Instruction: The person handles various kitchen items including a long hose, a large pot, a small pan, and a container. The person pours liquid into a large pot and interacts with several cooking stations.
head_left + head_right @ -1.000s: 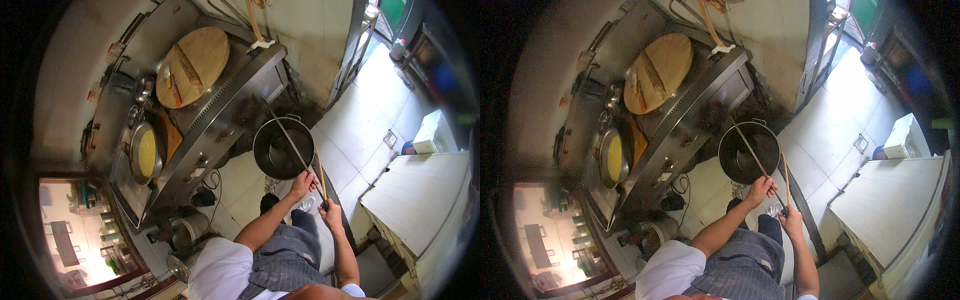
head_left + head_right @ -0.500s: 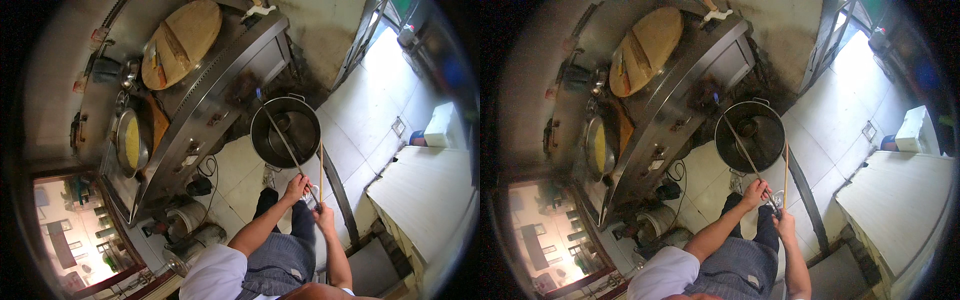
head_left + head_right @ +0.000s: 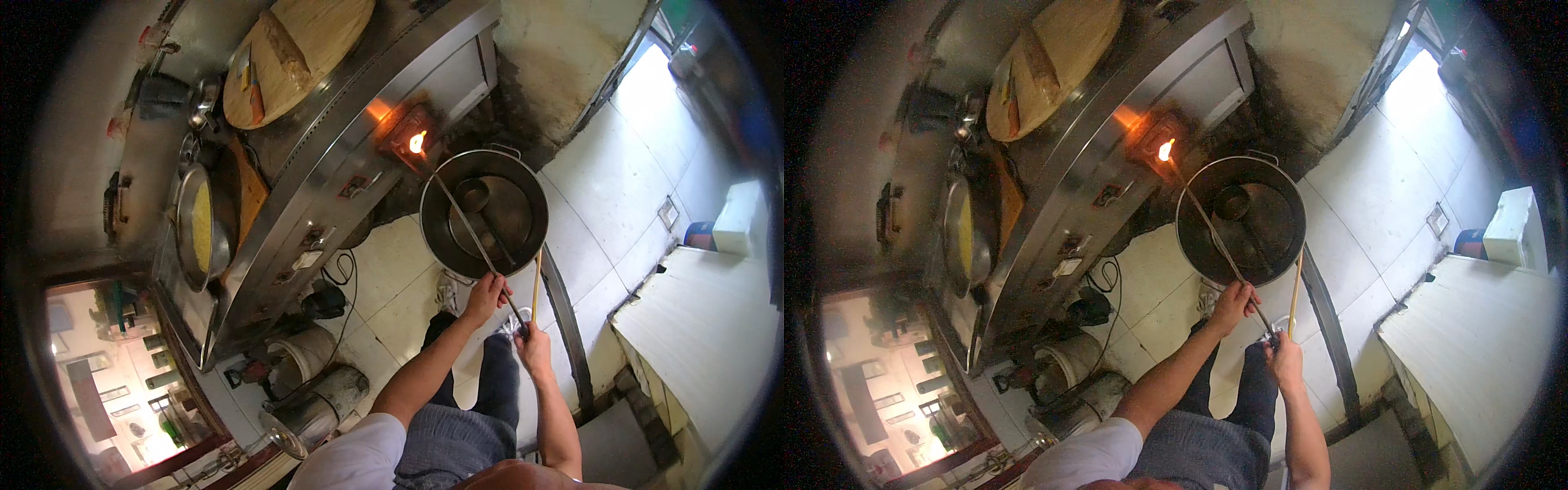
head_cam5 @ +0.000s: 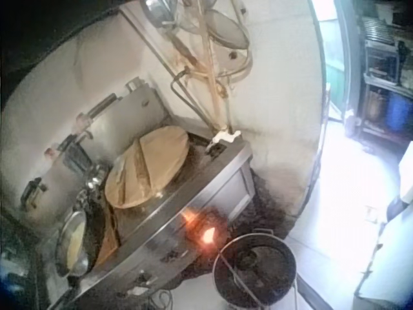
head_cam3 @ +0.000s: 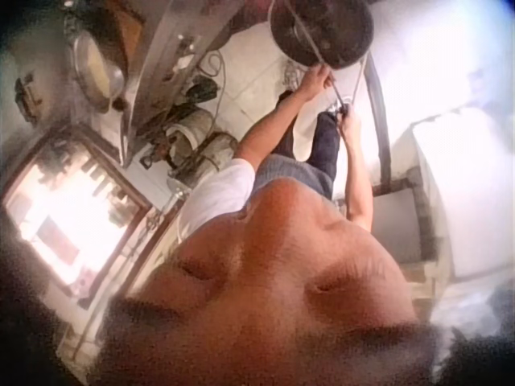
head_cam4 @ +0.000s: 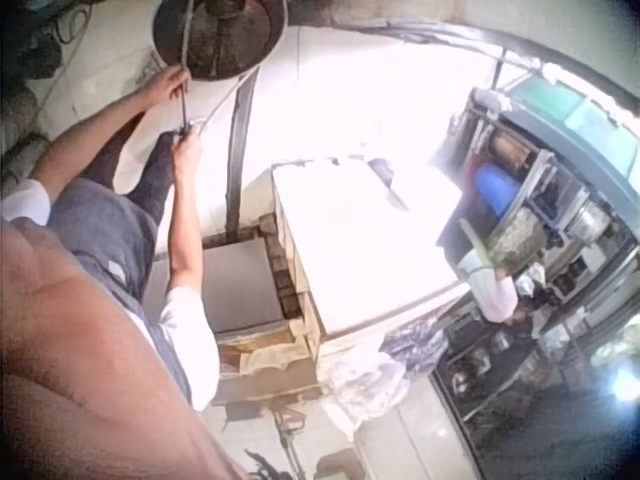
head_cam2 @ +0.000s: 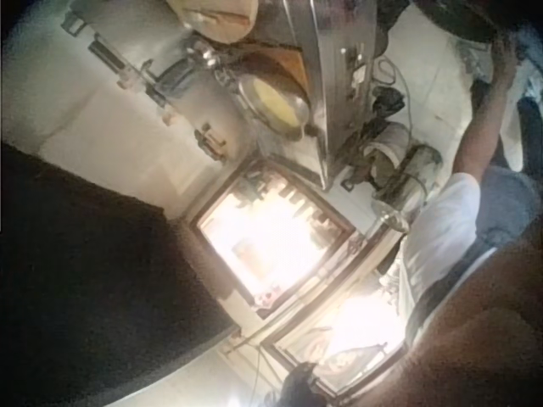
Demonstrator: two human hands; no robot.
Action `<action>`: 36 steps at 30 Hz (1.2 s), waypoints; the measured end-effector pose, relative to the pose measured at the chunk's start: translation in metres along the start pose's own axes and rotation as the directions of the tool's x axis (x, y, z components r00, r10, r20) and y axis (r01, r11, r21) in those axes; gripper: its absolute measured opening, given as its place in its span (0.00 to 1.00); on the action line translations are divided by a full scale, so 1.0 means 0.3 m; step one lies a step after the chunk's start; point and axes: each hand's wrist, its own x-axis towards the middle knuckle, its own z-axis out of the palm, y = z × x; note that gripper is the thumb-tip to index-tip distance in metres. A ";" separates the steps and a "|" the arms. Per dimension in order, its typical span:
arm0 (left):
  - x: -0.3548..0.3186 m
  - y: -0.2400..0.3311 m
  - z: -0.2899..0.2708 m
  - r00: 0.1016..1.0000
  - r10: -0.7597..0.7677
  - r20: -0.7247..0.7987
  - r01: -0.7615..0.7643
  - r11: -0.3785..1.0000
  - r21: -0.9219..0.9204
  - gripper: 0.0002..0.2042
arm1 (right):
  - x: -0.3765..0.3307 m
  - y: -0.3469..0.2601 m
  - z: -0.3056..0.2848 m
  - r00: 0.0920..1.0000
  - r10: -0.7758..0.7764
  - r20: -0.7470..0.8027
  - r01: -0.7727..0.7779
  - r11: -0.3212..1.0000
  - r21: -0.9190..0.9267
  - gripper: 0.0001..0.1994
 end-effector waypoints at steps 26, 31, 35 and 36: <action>0.067 -0.023 -0.064 1.000 0.004 0.011 -0.003 1.000 -0.031 0.13 | 0.073 -0.021 0.064 0.998 0.066 0.017 -0.065 0.997 -0.046 0.11; 0.098 0.004 -0.068 1.000 0.014 -0.019 -0.015 0.998 -0.060 0.11 | 0.060 -0.014 0.010 0.996 0.075 0.047 -0.077 0.995 0.062 0.10; 0.118 0.018 -0.068 1.000 0.021 -0.013 -0.022 0.997 -0.068 0.11 | 0.028 0.020 -0.038 0.985 0.090 0.148 -0.092 0.996 0.005 0.09; 0.121 0.023 -0.067 1.000 0.017 -0.010 -0.017 0.998 -0.067 0.10 | 0.028 0.018 -0.044 0.979 0.124 0.162 -0.136 0.989 0.064 0.09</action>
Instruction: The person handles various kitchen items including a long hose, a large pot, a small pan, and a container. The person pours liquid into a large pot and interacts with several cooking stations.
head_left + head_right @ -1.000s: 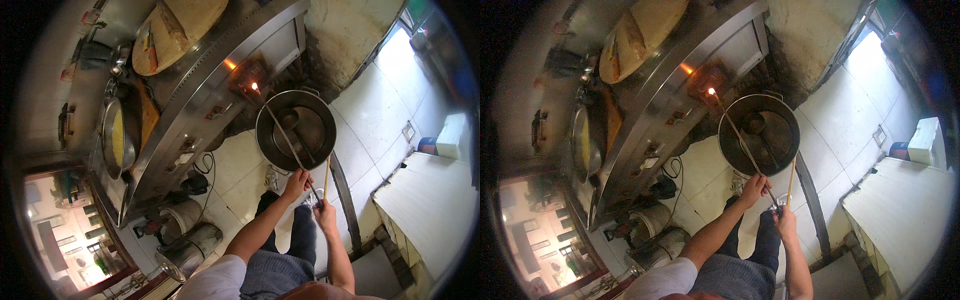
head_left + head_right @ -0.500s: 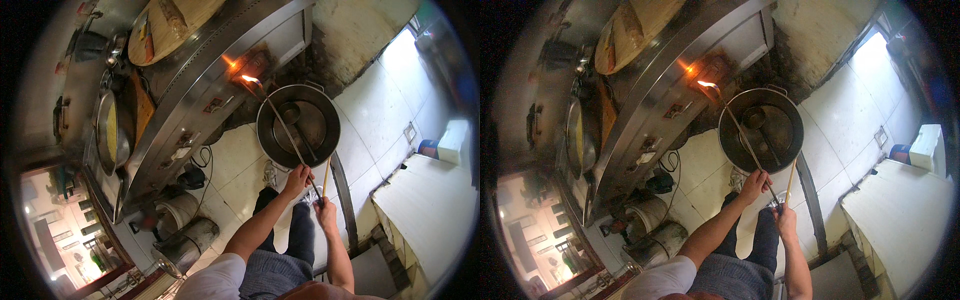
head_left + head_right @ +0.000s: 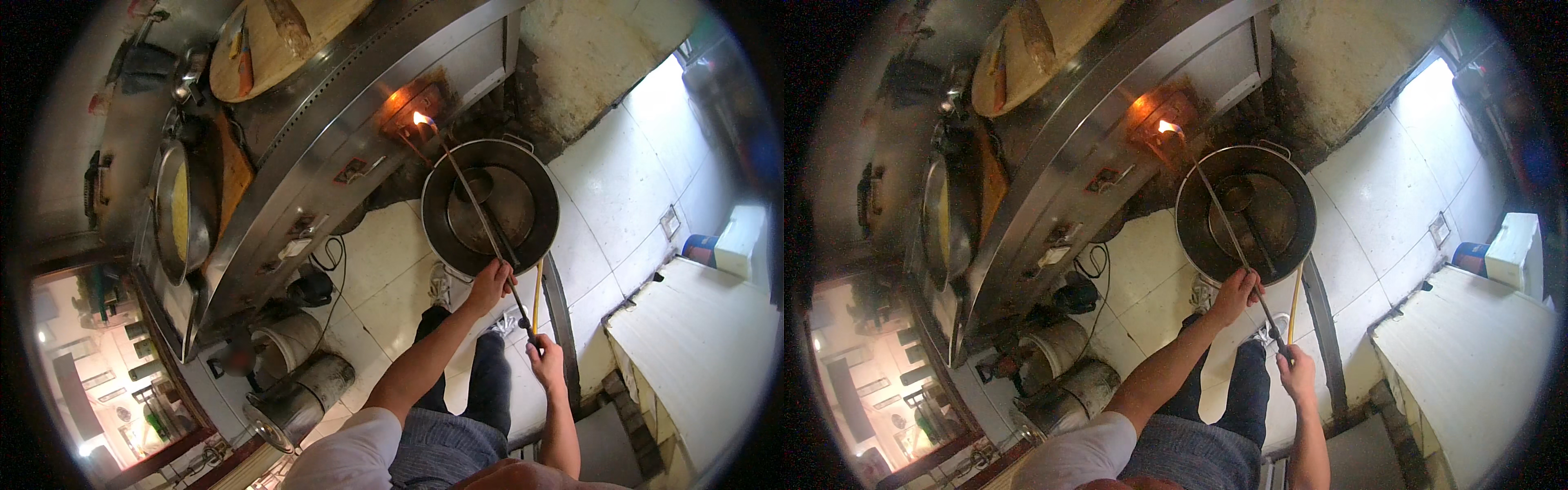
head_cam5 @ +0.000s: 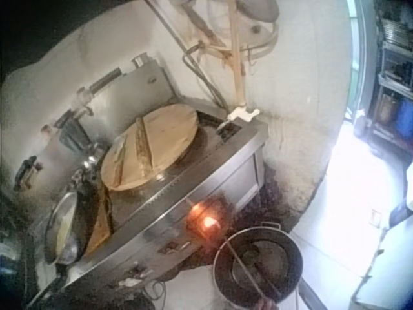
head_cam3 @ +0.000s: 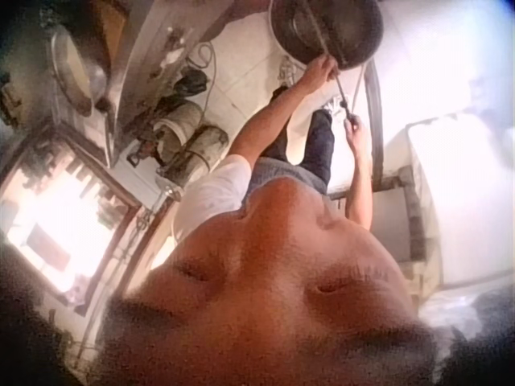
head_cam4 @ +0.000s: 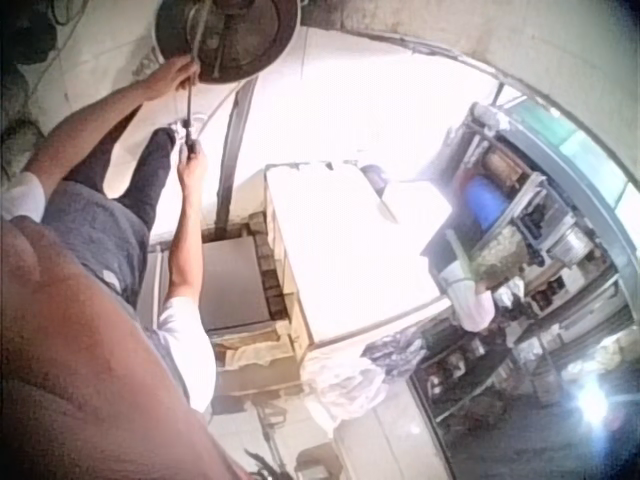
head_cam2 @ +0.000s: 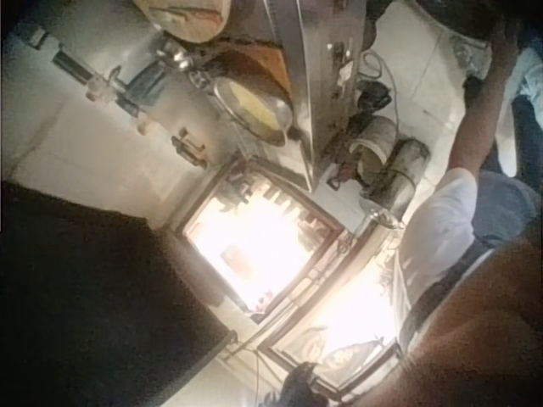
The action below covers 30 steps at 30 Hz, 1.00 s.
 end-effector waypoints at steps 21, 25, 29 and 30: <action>-0.035 0.316 -0.419 0.925 0.357 -0.132 -0.247 0.826 0.506 0.09 | 0.353 -0.193 0.092 0.950 -0.216 -0.228 0.234 0.971 0.056 0.11; -0.145 0.331 -0.855 0.696 0.643 -0.319 0.136 0.318 0.938 0.07 | 0.490 -0.367 0.098 0.970 -0.157 -0.184 0.169 0.984 0.053 0.12; -0.128 0.273 -1.167 0.700 0.667 -0.254 0.355 -0.017 0.935 0.14 | 0.676 -0.445 0.160 0.919 -0.307 -0.247 0.315 0.949 -0.006 0.14; -0.119 0.243 -1.219 0.728 0.618 -0.295 0.402 -0.037 0.915 0.14 | 0.707 -0.473 0.173 0.918 -0.317 -0.238 0.320 0.947 -0.028 0.14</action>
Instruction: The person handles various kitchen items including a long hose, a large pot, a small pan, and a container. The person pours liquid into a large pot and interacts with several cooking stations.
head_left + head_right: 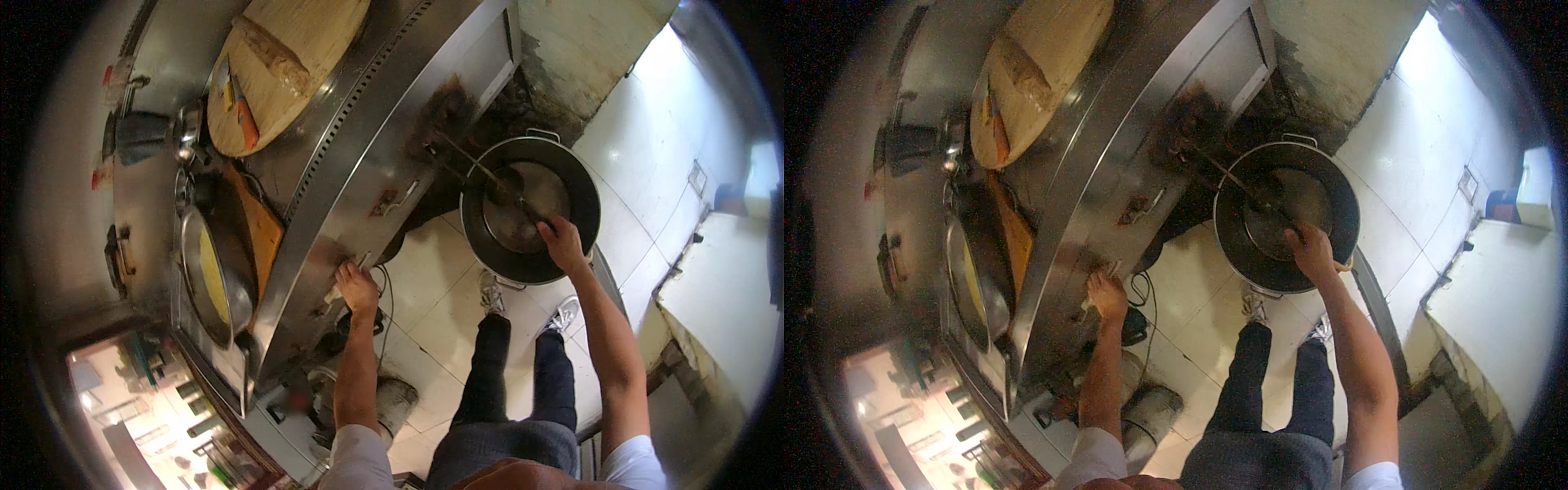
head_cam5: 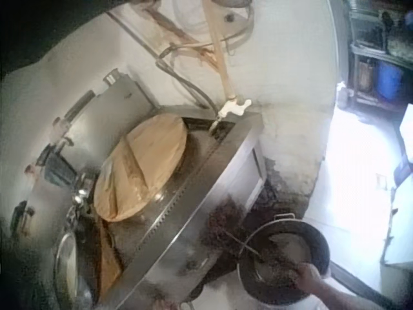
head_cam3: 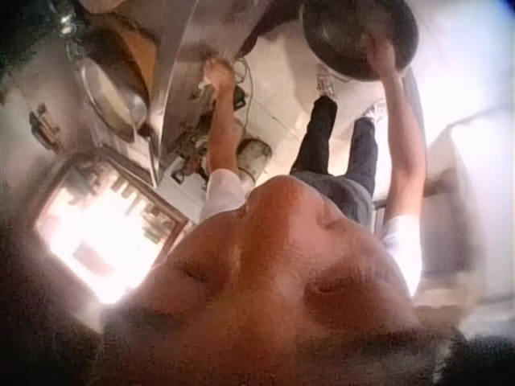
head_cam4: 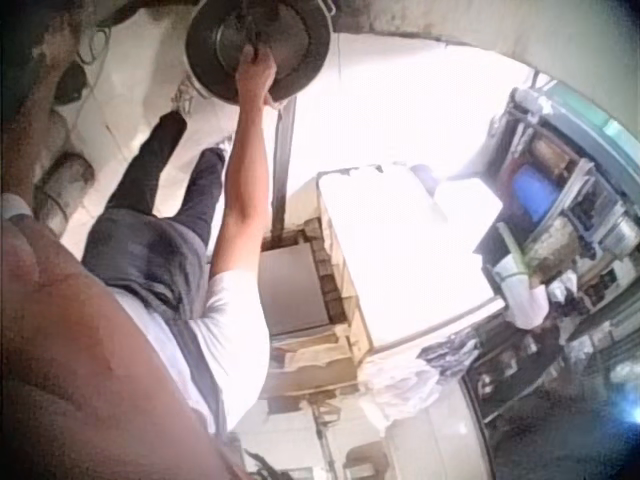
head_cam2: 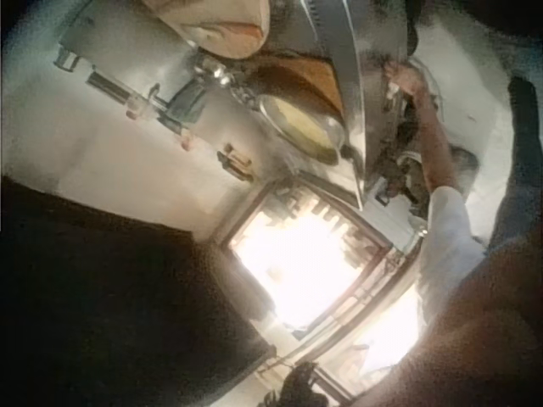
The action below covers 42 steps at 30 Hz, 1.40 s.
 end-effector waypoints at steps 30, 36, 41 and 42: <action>0.093 -0.025 0.108 0.996 0.085 0.019 -0.083 0.989 -0.124 0.06 | 0.513 -0.355 0.393 0.999 0.039 -0.001 -0.037 0.960 -0.278 0.15; 0.092 -0.088 0.128 0.998 0.061 0.016 -0.050 0.923 -0.381 0.12 | 0.515 -0.385 0.382 0.994 0.086 0.062 -0.067 0.962 -0.265 0.18; 0.085 -0.088 0.103 0.996 0.016 -0.084 -0.058 0.849 -0.525 0.18 | 0.512 -0.393 0.377 0.991 0.114 0.066 -0.087 0.944 -0.318 0.18; 0.079 -0.090 0.095 0.998 0.004 -0.060 -0.036 0.841 -0.540 0.19 | 0.506 -0.394 0.379 0.992 0.113 0.056 -0.090 0.944 -0.317 0.18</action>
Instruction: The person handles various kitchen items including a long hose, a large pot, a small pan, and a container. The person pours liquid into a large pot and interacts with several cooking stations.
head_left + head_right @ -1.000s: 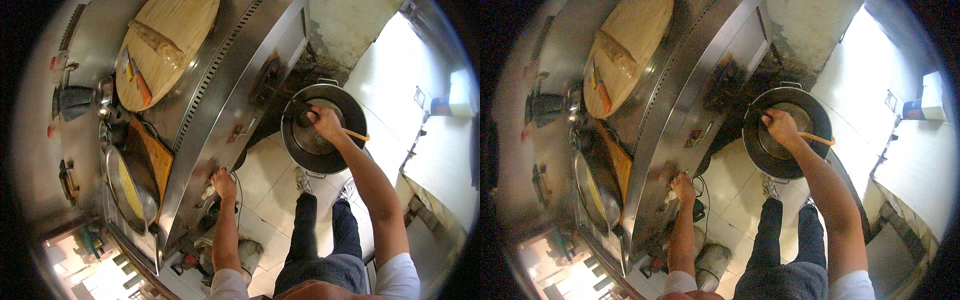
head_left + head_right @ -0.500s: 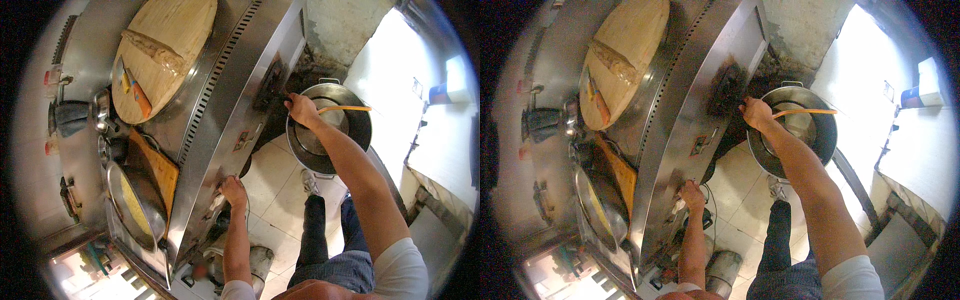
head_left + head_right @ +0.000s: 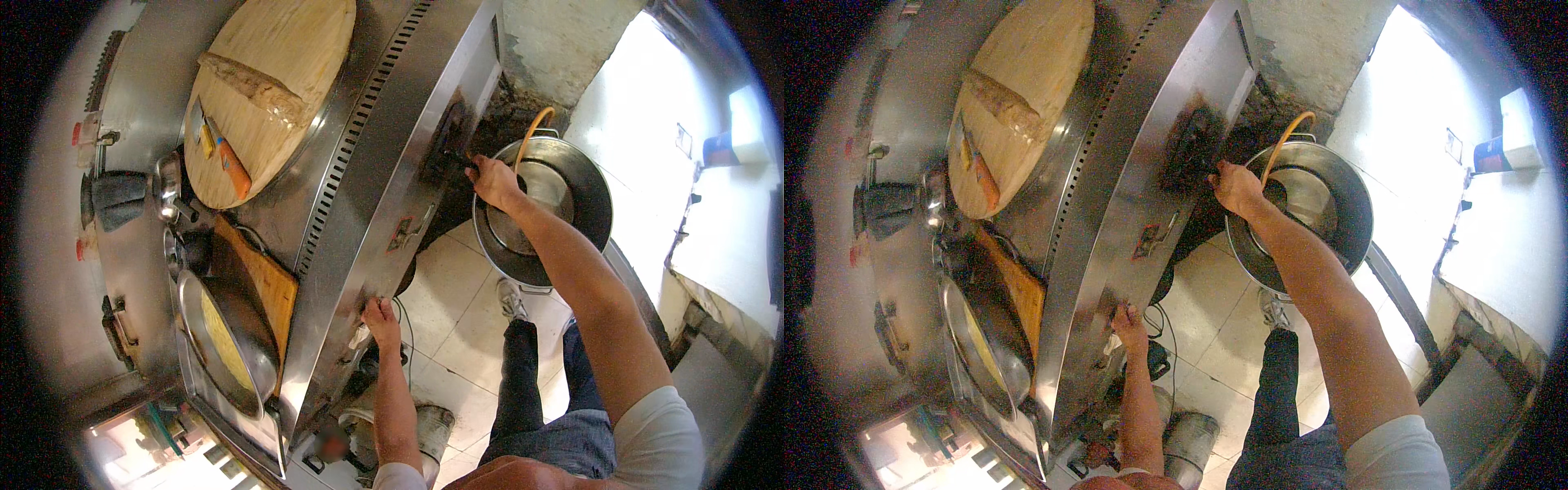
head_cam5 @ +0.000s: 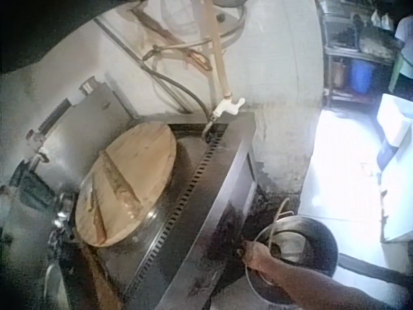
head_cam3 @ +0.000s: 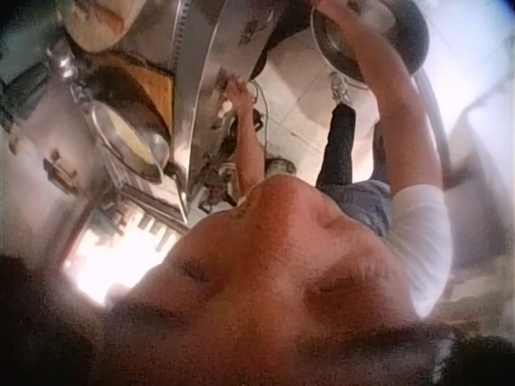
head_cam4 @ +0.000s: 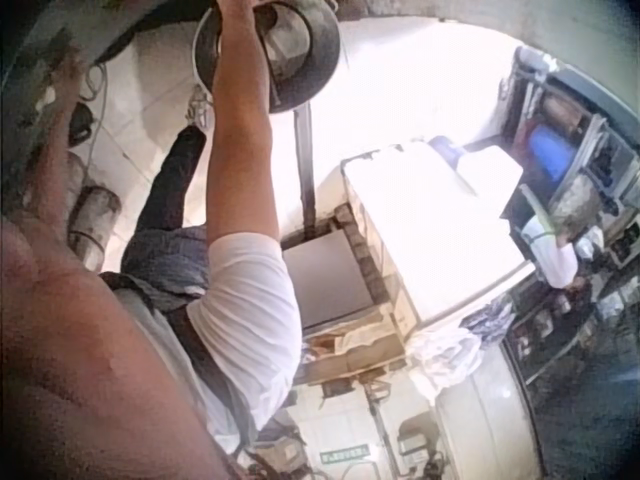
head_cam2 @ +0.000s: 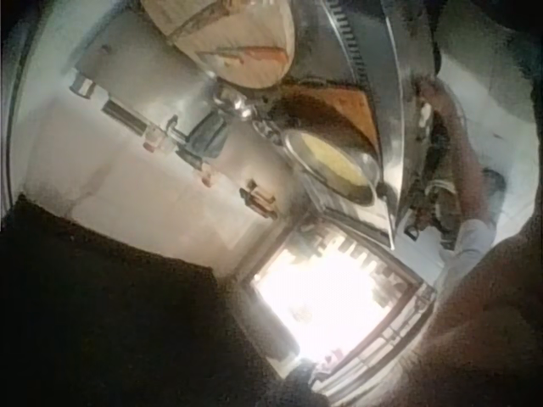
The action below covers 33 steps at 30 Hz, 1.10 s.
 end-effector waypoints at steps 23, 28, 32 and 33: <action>-0.005 -0.006 -0.022 0.978 -0.110 0.175 0.104 0.994 0.039 0.22 | -0.016 0.047 -0.015 0.993 -0.083 -0.088 0.091 0.992 0.084 0.17; -0.007 0.009 -0.031 0.973 -0.138 0.185 0.125 0.989 0.082 0.21 | -0.104 0.055 -0.096 0.986 -0.096 -0.136 0.118 0.981 0.157 0.16; -0.011 0.075 -0.071 0.970 -0.072 0.231 0.020 0.976 0.218 0.19 | -0.265 0.198 -0.231 0.993 -0.039 -0.109 0.059 0.981 0.186 0.14; -0.044 0.082 -0.072 0.987 0.000 0.162 -0.050 0.950 0.307 0.19 | -0.318 0.224 -0.291 0.997 -0.024 -0.071 0.036 0.984 0.175 0.14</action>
